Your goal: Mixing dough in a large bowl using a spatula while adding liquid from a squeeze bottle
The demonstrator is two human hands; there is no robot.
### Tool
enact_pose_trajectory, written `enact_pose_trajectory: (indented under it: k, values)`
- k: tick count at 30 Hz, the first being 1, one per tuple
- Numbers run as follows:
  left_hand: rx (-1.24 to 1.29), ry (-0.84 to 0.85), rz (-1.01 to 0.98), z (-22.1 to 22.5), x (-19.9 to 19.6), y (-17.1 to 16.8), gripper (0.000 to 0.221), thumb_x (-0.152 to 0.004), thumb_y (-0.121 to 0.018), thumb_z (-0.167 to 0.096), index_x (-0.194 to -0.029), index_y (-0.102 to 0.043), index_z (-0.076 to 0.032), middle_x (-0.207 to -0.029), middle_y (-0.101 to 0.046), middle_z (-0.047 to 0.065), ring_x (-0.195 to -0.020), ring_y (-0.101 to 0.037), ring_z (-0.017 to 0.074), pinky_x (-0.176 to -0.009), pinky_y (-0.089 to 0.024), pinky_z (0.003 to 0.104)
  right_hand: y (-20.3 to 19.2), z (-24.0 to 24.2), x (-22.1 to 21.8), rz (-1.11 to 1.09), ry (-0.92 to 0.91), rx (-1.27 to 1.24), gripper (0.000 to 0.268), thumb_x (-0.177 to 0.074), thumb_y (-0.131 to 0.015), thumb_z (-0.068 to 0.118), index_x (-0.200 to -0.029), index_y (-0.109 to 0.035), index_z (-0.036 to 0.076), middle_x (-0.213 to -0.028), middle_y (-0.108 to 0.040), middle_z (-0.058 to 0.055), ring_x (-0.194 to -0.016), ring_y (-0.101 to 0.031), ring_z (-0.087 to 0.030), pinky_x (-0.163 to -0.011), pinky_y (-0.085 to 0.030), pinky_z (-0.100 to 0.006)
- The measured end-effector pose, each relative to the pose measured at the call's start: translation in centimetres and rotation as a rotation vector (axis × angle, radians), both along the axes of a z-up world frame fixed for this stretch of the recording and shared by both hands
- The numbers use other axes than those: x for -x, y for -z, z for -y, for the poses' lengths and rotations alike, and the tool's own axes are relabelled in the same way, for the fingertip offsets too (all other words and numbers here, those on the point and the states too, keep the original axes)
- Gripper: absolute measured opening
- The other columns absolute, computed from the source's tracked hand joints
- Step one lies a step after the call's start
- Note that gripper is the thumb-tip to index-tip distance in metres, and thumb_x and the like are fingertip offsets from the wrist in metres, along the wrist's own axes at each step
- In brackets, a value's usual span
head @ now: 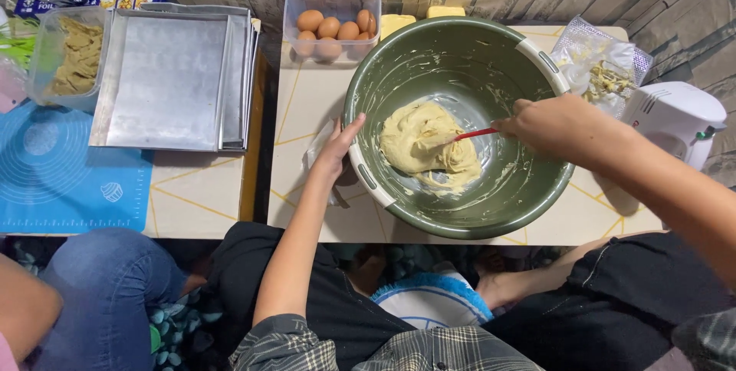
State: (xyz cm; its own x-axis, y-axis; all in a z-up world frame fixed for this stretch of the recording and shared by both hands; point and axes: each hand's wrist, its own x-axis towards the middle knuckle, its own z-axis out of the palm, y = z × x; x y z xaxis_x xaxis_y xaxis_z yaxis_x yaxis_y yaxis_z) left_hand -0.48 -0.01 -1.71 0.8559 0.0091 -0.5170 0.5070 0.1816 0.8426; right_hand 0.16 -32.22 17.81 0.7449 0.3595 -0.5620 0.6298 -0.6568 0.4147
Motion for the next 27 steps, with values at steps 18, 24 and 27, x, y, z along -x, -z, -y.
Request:
enact_pose_trajectory:
  k: [18,24,27]
  values:
    - [-0.059,0.055,-0.183,0.1,-0.2,-2.8,0.129,-0.063,-0.068,-0.061,-0.161,0.003,-0.017,-0.167,-0.025,0.005,-0.154,-0.023,0.0232,-0.126,-0.012,0.045,7.6,18.1,7.4,0.303,-0.002,-0.031,0.059,-0.095,-0.043,0.052,-0.152,-0.032,0.061,-0.077,-0.056,0.013,-0.061,-0.059,-0.003,-0.051,-0.050,-0.027]
    - [-0.097,0.055,-0.209,0.2,-0.2,-2.6,0.132,-0.063,-0.067,-0.063,-0.160,0.008,-0.017,-0.167,-0.024,0.007,-0.155,-0.020,0.0248,-0.125,-0.009,0.049,6.2,14.9,11.4,0.350,-0.067,0.067,0.068,-0.091,-0.052,0.041,-0.156,-0.033,0.054,-0.078,-0.054,0.011,-0.051,-0.067,-0.008,-0.044,-0.044,-0.033]
    - [-0.113,0.056,-0.203,0.1,-0.1,-2.9,0.131,-0.064,-0.066,-0.063,-0.160,0.009,-0.016,-0.167,-0.025,0.006,-0.155,-0.019,0.0238,-0.125,-0.009,0.049,4.5,11.3,10.8,0.268,-0.157,0.068,0.065,-0.091,-0.056,0.026,-0.152,-0.038,0.039,-0.087,-0.058,0.007,-0.057,-0.071,-0.009,-0.045,-0.052,-0.033]
